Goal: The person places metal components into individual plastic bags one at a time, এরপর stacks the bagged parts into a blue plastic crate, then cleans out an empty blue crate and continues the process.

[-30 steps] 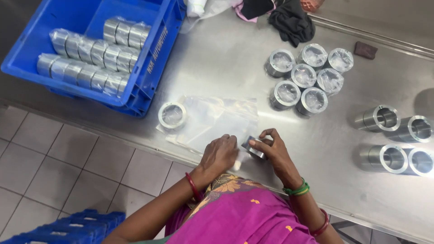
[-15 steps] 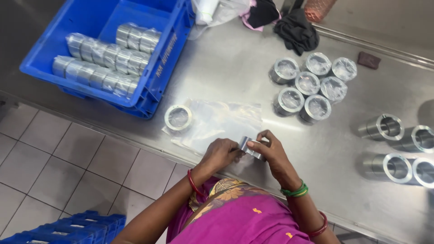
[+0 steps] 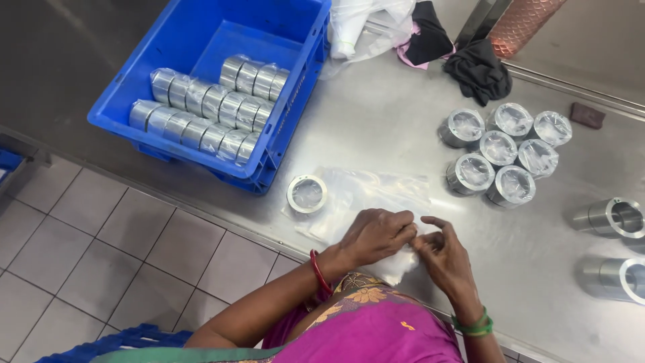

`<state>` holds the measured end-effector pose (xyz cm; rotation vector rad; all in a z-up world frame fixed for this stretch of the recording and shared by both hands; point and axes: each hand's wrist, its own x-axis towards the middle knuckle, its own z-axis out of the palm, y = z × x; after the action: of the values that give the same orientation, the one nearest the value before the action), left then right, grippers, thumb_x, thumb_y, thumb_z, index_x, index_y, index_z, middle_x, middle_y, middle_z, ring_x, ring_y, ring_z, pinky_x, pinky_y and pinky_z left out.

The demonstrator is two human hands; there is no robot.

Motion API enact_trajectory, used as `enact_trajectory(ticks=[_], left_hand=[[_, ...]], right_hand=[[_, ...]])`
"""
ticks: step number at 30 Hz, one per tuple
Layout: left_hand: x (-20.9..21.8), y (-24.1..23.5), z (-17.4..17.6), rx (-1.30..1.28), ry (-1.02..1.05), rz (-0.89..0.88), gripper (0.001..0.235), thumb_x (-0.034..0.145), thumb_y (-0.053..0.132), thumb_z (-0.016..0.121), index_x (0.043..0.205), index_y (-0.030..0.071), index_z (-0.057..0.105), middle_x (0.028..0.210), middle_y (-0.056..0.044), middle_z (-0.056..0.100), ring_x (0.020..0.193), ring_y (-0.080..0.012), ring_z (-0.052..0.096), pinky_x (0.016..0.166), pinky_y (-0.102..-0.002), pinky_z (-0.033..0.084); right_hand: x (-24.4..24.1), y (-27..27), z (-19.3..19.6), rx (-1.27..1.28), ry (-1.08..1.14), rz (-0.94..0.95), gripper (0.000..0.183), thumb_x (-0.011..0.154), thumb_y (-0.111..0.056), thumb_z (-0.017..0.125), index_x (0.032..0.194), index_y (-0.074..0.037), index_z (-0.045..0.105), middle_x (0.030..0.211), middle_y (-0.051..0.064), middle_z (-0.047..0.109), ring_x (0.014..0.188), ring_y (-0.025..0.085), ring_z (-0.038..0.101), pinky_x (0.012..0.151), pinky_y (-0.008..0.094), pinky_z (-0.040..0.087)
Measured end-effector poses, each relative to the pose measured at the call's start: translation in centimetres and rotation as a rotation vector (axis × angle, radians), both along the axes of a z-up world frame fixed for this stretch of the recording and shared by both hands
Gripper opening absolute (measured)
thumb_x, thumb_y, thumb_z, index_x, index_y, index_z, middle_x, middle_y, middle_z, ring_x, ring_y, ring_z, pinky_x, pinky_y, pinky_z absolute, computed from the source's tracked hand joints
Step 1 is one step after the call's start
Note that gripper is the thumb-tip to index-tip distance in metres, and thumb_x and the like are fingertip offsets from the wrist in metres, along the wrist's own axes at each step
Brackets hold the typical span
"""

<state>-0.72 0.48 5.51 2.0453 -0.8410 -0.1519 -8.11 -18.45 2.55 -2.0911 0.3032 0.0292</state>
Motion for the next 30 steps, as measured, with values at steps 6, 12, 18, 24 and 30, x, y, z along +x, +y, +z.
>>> enact_trajectory(ticks=[6, 12, 18, 24, 30], left_hand=[[-2.4, -2.8, 3.2, -0.156, 0.069, -0.091, 0.024, 0.104, 0.029, 0.057, 0.1, 0.007, 0.065, 0.072, -0.011, 0.069, 0.066, -0.0286, 0.072, 0.059, -0.04, 0.054], [-0.7, -1.1, 3.7, 0.098, 0.178, -0.349, 0.068, 0.074, 0.042, 0.083, 0.128, 0.009, 0.057, 0.121, -0.023, 0.058, 0.119, -0.0407, 0.052, 0.095, -0.053, 0.044], [0.9, -4.9, -6.5, 0.213, 0.061, -0.317, 0.056, 0.076, 0.03, 0.074, 0.119, 0.001, 0.052, 0.114, -0.022, 0.059, 0.108, -0.0388, 0.057, 0.098, -0.049, 0.047], [-3.0, -12.9, -4.6, 0.257, 0.018, -0.046, 0.045, 0.085, 0.037, 0.071, 0.106, 0.001, 0.055, 0.097, -0.02, 0.066, 0.091, -0.0344, 0.064, 0.083, -0.048, 0.053], [-4.4, -16.3, 0.3, 0.132, 0.601, -0.177, 0.063, 0.082, 0.053, 0.072, 0.104, -0.004, 0.058, 0.094, -0.023, 0.066, 0.084, -0.036, 0.07, 0.076, -0.048, 0.058]], right_hand=[[-1.2, 1.4, 4.3, -0.419, -0.618, 0.181, 0.042, 0.07, -0.011, 0.08, 0.107, -0.003, 0.062, 0.111, 0.02, 0.06, 0.093, 0.029, 0.061, 0.077, 0.032, 0.053], [-4.6, -3.6, -2.3, 0.355, -0.143, -0.029, 0.034, 0.079, -0.006, 0.076, 0.112, -0.007, 0.069, 0.095, -0.003, 0.07, 0.085, 0.01, 0.066, 0.071, 0.026, 0.055], [-6.2, -6.8, -7.2, 0.91, -0.283, -0.015, 0.012, 0.088, 0.009, 0.074, 0.092, -0.002, 0.073, 0.099, 0.003, 0.064, 0.092, 0.013, 0.058, 0.08, 0.027, 0.05], [-6.9, -8.7, -2.7, -0.304, -0.236, -0.067, 0.034, 0.075, 0.011, 0.054, 0.098, -0.003, 0.076, 0.108, 0.01, 0.051, 0.102, 0.021, 0.056, 0.083, 0.034, 0.049], [-8.7, -12.9, -3.2, -0.356, -0.142, 0.016, 0.057, 0.08, -0.026, 0.076, 0.123, 0.007, 0.056, 0.114, 0.021, 0.053, 0.107, 0.033, 0.054, 0.087, 0.043, 0.049]])
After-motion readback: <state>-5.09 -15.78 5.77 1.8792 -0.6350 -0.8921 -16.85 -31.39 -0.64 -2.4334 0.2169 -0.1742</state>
